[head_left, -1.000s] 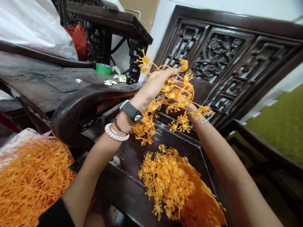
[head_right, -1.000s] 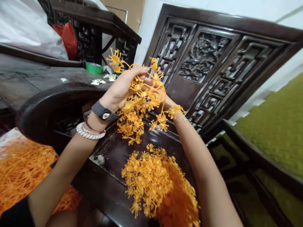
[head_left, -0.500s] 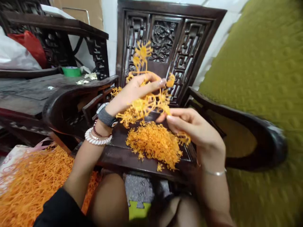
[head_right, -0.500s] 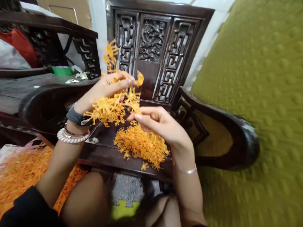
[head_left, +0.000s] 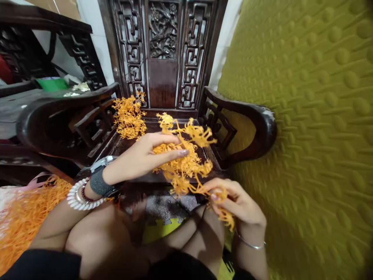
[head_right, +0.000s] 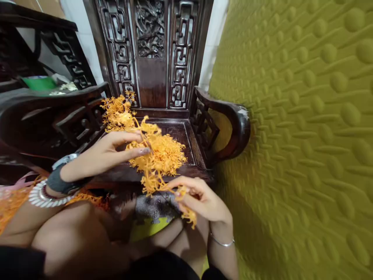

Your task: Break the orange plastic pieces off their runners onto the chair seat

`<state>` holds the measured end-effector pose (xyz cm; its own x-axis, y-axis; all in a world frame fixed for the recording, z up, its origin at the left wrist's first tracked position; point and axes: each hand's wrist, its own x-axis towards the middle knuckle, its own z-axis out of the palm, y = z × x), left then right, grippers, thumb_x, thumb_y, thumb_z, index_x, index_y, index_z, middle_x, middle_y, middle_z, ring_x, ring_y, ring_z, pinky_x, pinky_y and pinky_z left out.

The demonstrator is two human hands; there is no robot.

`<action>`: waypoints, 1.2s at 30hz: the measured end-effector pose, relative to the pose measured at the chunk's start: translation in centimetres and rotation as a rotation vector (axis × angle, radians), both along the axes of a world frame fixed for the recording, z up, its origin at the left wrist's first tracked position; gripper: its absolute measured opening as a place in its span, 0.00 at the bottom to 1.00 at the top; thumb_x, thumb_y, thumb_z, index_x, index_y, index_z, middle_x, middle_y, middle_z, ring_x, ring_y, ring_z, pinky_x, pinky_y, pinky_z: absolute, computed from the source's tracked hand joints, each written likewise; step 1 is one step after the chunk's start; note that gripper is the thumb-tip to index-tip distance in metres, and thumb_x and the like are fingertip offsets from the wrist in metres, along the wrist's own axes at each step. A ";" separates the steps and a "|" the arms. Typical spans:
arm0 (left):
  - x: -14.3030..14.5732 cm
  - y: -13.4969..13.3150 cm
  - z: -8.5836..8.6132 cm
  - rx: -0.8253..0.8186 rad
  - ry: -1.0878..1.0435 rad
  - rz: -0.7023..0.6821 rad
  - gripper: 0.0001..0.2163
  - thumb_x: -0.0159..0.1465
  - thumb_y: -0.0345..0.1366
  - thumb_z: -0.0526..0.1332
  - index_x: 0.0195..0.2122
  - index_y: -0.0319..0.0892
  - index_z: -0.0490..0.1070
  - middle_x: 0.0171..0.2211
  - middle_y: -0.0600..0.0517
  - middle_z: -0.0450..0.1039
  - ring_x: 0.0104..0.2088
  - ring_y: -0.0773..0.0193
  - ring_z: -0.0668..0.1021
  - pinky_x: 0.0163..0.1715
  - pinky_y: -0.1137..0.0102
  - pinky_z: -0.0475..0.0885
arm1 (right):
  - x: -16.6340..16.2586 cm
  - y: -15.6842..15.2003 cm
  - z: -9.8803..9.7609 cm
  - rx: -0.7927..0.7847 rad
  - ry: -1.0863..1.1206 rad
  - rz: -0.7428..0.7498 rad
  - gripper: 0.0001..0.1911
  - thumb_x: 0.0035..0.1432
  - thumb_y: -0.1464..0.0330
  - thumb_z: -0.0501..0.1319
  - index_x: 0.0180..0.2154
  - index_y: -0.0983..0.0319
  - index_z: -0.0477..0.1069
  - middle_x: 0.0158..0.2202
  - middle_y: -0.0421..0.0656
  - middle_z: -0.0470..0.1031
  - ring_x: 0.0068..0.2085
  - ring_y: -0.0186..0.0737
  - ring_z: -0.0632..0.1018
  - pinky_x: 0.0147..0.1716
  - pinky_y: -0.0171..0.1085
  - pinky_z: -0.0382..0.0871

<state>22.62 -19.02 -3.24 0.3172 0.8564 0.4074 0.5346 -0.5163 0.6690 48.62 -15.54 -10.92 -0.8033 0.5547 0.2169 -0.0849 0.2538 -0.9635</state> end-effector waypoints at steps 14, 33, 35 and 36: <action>2.4 -2.5 -3.8 -0.323 -0.452 -0.044 0.07 0.62 0.36 0.63 0.35 0.44 0.65 0.30 0.57 0.72 0.30 0.70 0.75 0.31 0.77 0.71 | -6.4 -2.4 -2.7 0.292 0.163 -0.466 0.08 0.59 0.61 0.61 0.36 0.59 0.69 0.32 0.40 0.73 0.33 0.36 0.74 0.37 0.35 0.69; 3.3 -2.4 -7.2 -0.609 -0.712 -0.377 0.17 0.68 0.44 0.54 0.25 0.39 0.64 0.23 0.57 0.58 0.25 0.70 0.60 0.32 0.74 0.62 | -8.1 -4.2 -5.4 0.030 0.558 -0.703 0.08 0.61 0.64 0.58 0.31 0.60 0.69 0.27 0.39 0.67 0.28 0.33 0.69 0.29 0.33 0.64; 3.4 -3.2 -6.8 -0.636 -0.699 -0.472 0.16 0.68 0.44 0.54 0.27 0.39 0.64 0.25 0.56 0.58 0.26 0.70 0.61 0.31 0.74 0.60 | -7.1 -4.6 -5.0 0.045 0.633 -0.784 0.08 0.59 0.63 0.60 0.30 0.60 0.70 0.26 0.40 0.69 0.28 0.35 0.70 0.30 0.36 0.65; 3.3 -3.5 -6.7 -0.655 -0.697 -0.488 0.16 0.68 0.44 0.54 0.27 0.39 0.64 0.24 0.56 0.57 0.25 0.71 0.60 0.29 0.74 0.60 | -6.3 -4.6 -4.7 0.046 0.631 -0.821 0.09 0.58 0.62 0.61 0.29 0.60 0.70 0.25 0.40 0.69 0.27 0.35 0.70 0.29 0.37 0.65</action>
<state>25.92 -22.50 -9.91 0.5594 0.8173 0.1382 -0.2389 -0.0006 0.9710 42.31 -20.17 -15.59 0.0855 0.8608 0.5017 -0.3549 0.4968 -0.7920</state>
